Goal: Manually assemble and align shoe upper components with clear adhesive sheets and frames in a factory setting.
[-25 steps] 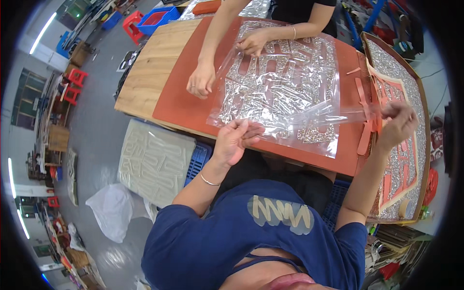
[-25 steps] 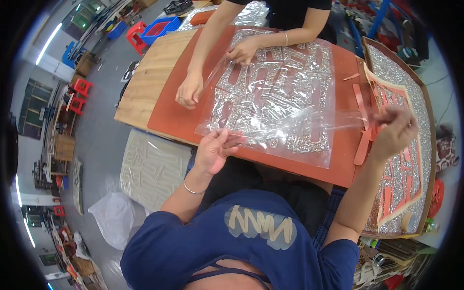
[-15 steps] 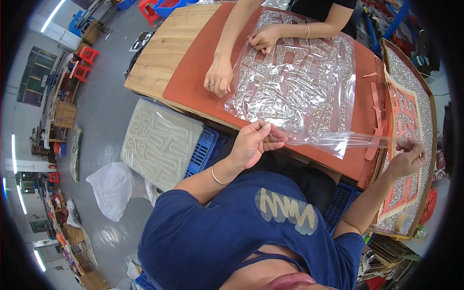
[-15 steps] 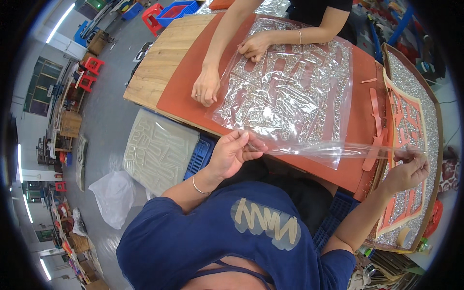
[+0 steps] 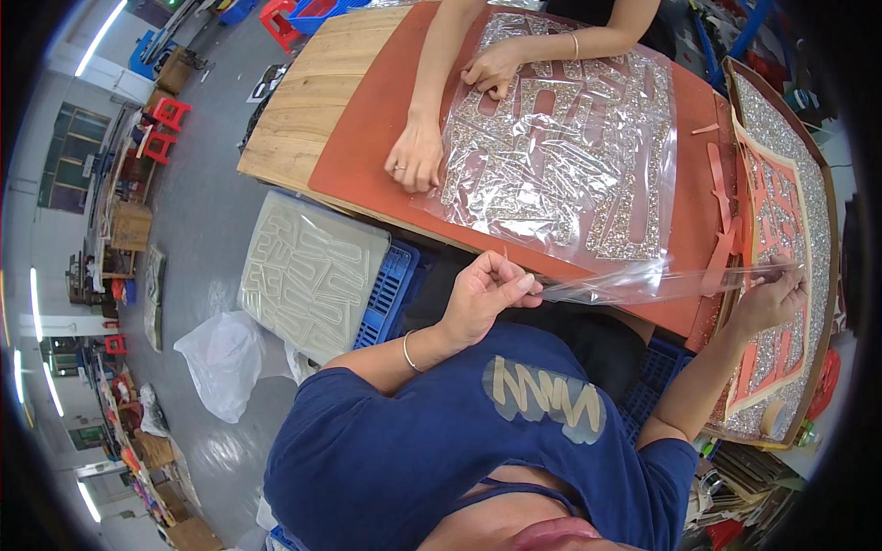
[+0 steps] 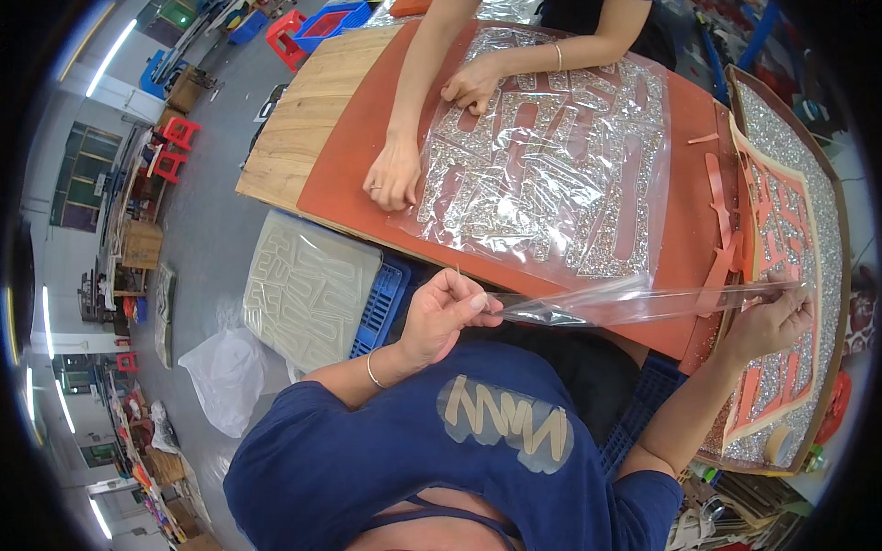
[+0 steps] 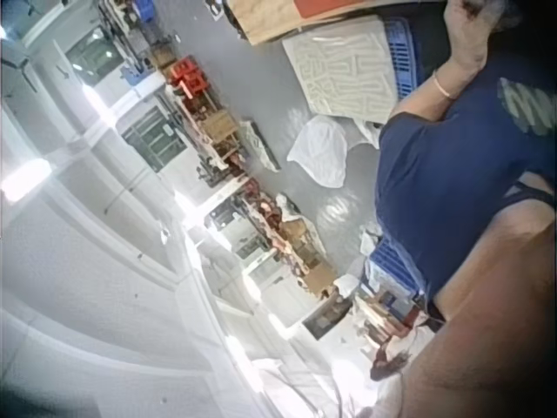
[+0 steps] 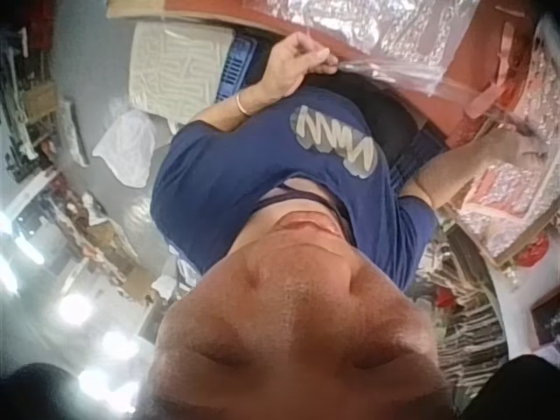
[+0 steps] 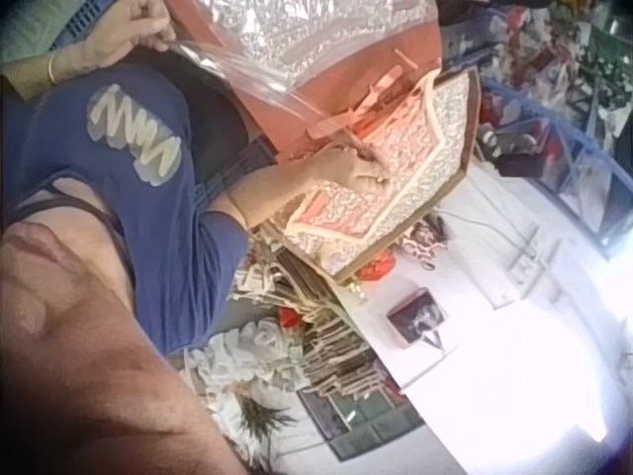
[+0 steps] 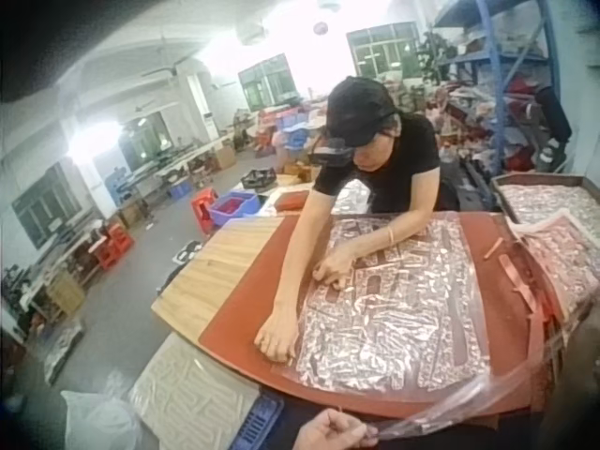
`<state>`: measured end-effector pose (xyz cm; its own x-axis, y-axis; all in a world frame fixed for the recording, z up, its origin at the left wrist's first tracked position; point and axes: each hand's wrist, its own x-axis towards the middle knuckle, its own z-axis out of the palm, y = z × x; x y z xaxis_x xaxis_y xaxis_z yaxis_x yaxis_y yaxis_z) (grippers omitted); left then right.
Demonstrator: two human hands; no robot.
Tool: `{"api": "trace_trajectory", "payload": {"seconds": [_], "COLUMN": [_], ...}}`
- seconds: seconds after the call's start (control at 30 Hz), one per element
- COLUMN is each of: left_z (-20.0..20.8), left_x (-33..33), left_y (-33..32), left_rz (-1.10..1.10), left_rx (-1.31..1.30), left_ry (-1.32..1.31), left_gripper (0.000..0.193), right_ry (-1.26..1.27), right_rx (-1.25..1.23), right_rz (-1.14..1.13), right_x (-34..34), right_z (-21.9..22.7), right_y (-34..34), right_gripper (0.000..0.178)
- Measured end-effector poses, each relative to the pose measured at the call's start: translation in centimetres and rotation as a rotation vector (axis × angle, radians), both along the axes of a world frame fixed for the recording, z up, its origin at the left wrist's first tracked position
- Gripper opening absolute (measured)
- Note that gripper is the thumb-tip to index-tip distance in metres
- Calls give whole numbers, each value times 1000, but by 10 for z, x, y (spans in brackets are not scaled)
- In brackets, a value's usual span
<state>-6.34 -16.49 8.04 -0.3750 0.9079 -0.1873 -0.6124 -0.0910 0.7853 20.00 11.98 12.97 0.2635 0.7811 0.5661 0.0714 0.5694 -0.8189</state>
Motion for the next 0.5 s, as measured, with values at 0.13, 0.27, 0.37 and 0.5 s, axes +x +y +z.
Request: {"api": "trace_trajectory", "payload": {"seconds": [0.13,0.27,0.37,0.5], "left_z": [-7,-3,-3,-4], "left_x": [2,3,4,3], "left_y": [4,7,8,10], "left_rz": [32,-10,-16,-45], "left_rx": [91,121,110,79], "left_ry": [58,168,211,237], "left_gripper": [19,23,23,23], "right_ry": [93,239,190,169], "right_rx": [10,0,-26,-35], "right_rz": [66,99,115,142], "right_x": [7,13,24,30], "right_z": [-3,-12,-22,-30], "right_y": [-3,-4,-2,0], "right_gripper": [12,12,12,12]}}
